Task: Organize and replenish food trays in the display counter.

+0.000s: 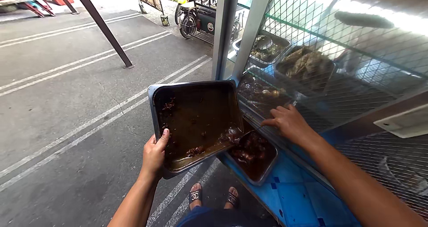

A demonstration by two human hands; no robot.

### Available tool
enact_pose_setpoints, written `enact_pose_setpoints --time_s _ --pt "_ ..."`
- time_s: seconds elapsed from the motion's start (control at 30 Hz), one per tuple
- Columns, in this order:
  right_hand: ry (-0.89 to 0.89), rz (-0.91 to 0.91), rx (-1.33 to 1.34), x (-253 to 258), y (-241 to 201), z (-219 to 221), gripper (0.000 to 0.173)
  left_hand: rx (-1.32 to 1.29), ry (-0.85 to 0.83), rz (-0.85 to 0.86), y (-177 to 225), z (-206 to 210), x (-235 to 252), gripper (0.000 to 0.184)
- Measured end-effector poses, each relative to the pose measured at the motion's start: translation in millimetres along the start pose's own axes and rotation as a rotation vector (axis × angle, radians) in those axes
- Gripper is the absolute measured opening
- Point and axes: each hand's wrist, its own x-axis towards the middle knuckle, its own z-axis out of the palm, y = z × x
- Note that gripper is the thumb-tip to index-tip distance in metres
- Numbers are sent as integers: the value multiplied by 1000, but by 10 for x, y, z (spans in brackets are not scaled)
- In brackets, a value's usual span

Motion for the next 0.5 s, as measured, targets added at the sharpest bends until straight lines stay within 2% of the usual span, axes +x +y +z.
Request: enact_pose_setpoints --time_s 0.2,0.5 --pt "13 81 51 -292 28 -7 51 -62 22 -25 47 -75 39 37" --pt "267 275 216 -362 32 -170 53 -191 14 -72 26 -138 76 40"
